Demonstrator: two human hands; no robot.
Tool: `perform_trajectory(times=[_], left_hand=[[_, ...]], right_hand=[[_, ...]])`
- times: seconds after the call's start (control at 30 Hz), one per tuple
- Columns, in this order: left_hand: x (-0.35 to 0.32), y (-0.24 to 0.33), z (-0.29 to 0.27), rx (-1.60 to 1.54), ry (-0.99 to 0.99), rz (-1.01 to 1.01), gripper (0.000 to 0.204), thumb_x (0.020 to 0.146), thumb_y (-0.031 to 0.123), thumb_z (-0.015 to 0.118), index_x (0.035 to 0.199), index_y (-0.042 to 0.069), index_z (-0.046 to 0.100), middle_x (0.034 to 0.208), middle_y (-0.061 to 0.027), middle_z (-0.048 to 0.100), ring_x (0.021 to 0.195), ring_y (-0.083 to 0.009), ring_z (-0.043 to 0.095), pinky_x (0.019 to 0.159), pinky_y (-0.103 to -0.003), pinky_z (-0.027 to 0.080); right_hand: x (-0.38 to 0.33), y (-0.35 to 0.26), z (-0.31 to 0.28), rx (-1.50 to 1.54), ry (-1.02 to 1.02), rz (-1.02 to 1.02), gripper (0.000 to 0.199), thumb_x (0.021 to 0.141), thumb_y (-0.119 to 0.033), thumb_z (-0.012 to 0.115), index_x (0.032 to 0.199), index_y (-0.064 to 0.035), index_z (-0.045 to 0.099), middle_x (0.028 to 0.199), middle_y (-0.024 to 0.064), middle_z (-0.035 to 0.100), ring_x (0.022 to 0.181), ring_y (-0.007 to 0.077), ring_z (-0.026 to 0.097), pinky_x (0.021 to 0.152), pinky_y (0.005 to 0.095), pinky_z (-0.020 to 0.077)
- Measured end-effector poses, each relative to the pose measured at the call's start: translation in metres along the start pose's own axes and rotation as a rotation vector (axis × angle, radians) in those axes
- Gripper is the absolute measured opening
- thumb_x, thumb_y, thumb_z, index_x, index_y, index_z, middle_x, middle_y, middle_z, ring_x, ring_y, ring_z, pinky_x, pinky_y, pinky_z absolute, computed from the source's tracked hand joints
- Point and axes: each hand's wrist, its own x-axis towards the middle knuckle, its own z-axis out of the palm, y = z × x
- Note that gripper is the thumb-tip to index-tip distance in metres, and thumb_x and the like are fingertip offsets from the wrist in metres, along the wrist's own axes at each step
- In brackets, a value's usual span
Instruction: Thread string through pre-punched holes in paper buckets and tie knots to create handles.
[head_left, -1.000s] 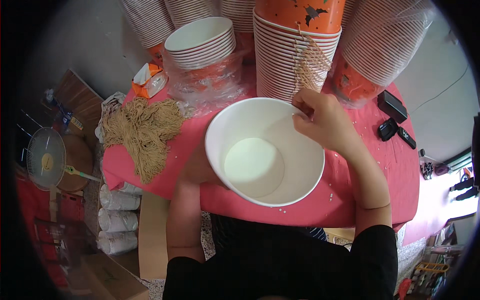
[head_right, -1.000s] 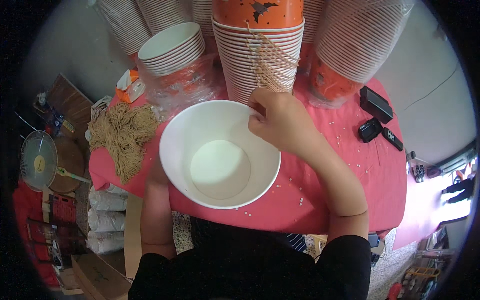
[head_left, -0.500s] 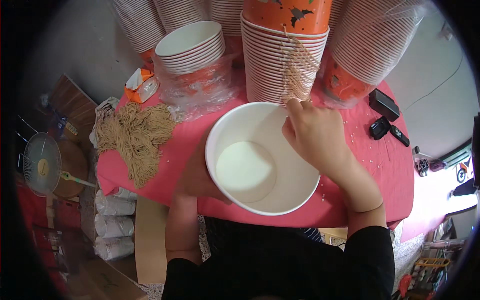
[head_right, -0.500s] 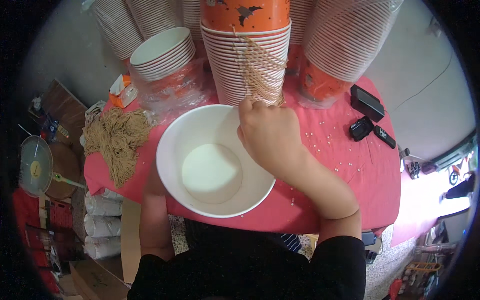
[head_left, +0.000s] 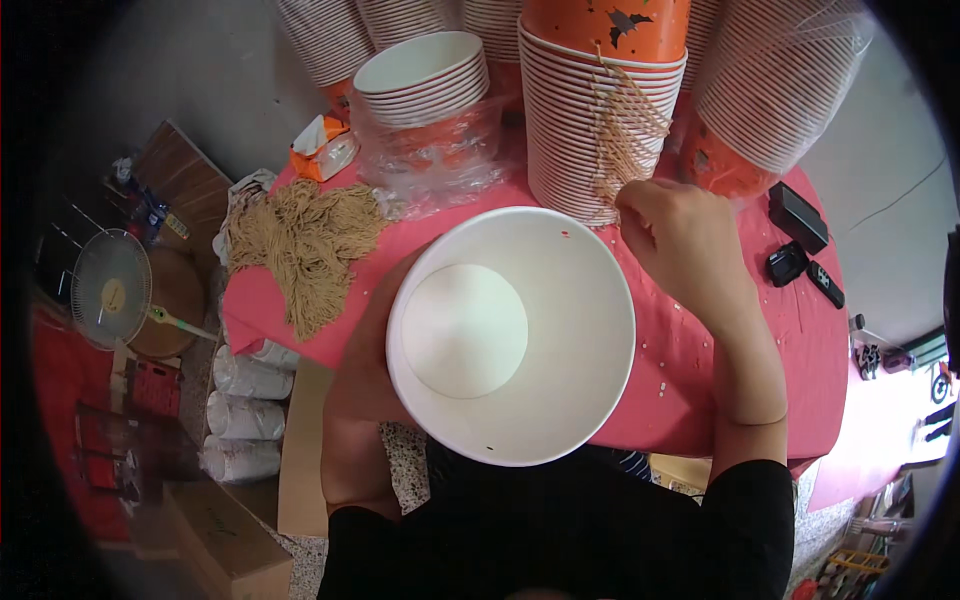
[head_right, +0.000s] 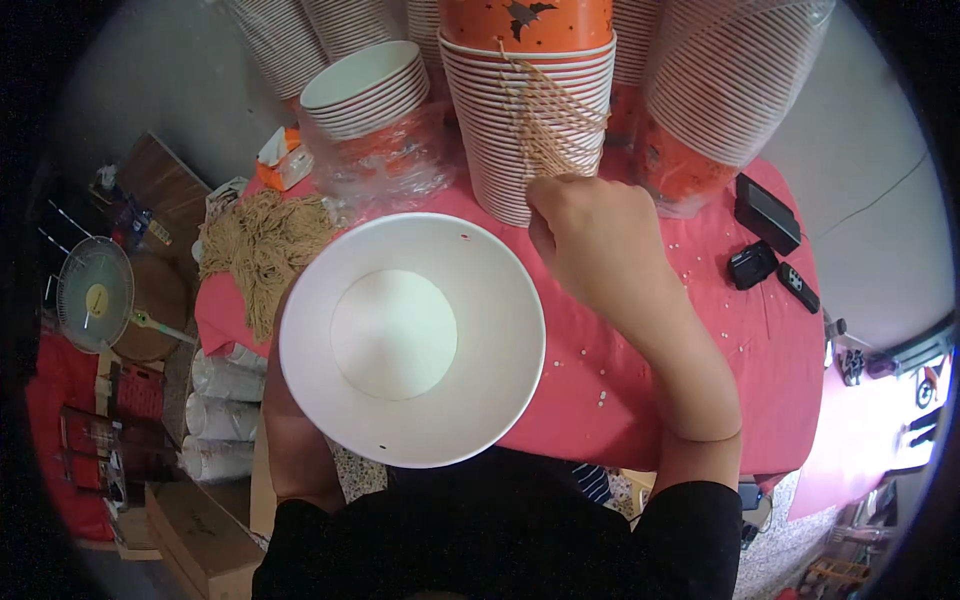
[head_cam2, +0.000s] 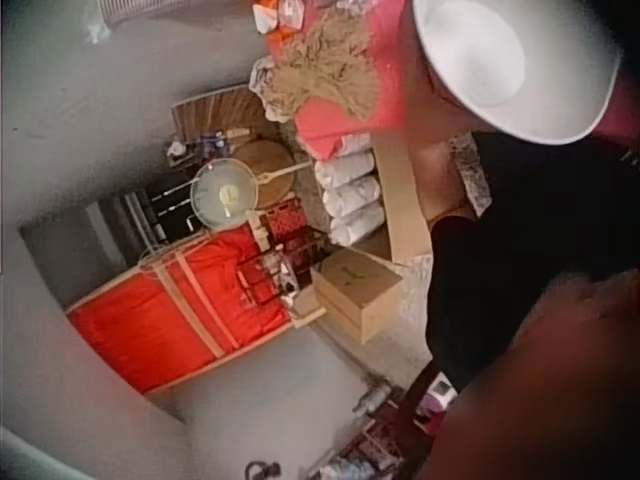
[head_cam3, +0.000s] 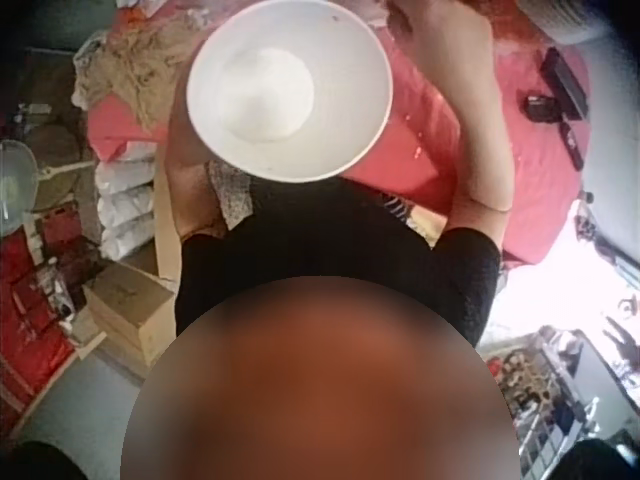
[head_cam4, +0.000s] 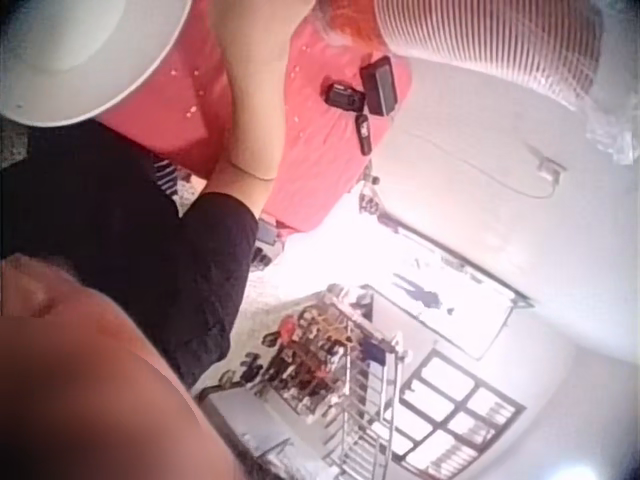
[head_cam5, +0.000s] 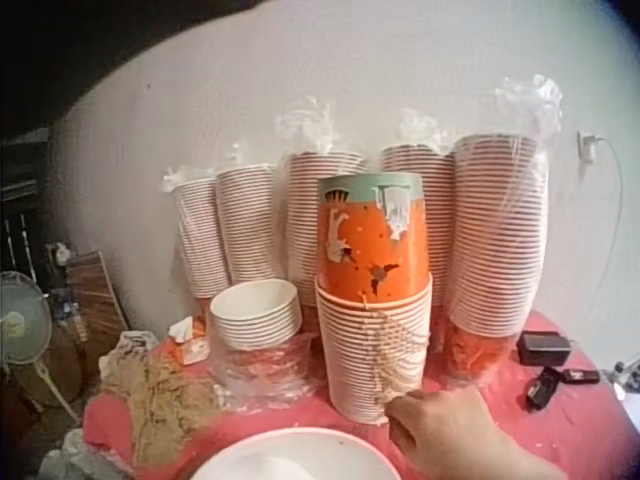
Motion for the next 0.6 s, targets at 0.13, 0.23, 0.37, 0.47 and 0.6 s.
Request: perform_trajectory(times=[0.13,0.23,0.37,0.47,0.6], left_hand=[[-0.005,0.012,0.010,0.001,0.053,-0.042,0.120,0.042,0.018,0.096,0.145,0.003,0.036,0.142,-0.0110,0.045,0.131,-0.0233,0.044,0.109,-0.041,0.034],[-0.011,-0.001,0.013,-0.102,0.139,0.006,0.120,0.042,0.020,0.097,0.144,0.003,0.037,0.142,-0.0124,0.045,0.131,-0.0250,0.044,0.110,-0.041,0.033],[-0.011,-0.008,0.011,0.045,0.091,0.008,0.121,0.042,0.021,0.097,0.145,0.003,0.036,0.144,-0.0139,0.043,0.133,-0.0268,0.042,0.110,-0.042,0.033],[-0.010,-0.011,0.009,0.154,0.051,0.011,0.123,0.042,0.023,0.097,0.146,0.004,0.035,0.146,-0.0150,0.041,0.134,-0.0281,0.041,0.110,-0.042,0.033],[-0.003,-0.014,0.005,0.410,-0.049,0.089,0.123,0.041,0.024,0.097,0.146,0.003,0.035,0.147,-0.0165,0.039,0.136,-0.0304,0.039,0.110,-0.043,0.032]], right_hand=[[-0.002,-0.002,-0.009,0.126,0.022,0.016,0.008,0.077,-0.013,0.064,0.079,-0.0054,0.062,0.071,0.0113,0.064,0.061,0.0333,0.063,0.055,0.0429,0.0504],[-0.002,0.002,-0.012,0.042,-0.126,0.036,0.010,0.078,-0.014,0.066,0.081,-0.0051,0.062,0.078,0.0117,0.066,0.063,0.0331,0.063,0.056,0.0431,0.0505],[-0.001,-0.005,-0.011,0.239,0.010,0.023,0.013,0.079,-0.008,0.070,0.090,-0.0017,0.066,0.081,0.0113,0.066,0.067,0.0261,0.065,0.059,0.0347,0.0506],[-0.002,-0.013,-0.003,0.399,0.033,-0.014,0.016,0.078,-0.011,0.071,0.088,-0.0015,0.063,0.078,0.0114,0.064,0.067,0.0285,0.064,0.059,0.0361,0.0501],[-0.003,-0.014,0.007,0.329,-0.043,-0.059,0.015,0.078,-0.015,0.069,0.082,-0.0030,0.060,0.074,0.0117,0.061,0.066,0.0344,0.060,0.058,0.0414,0.0482]])
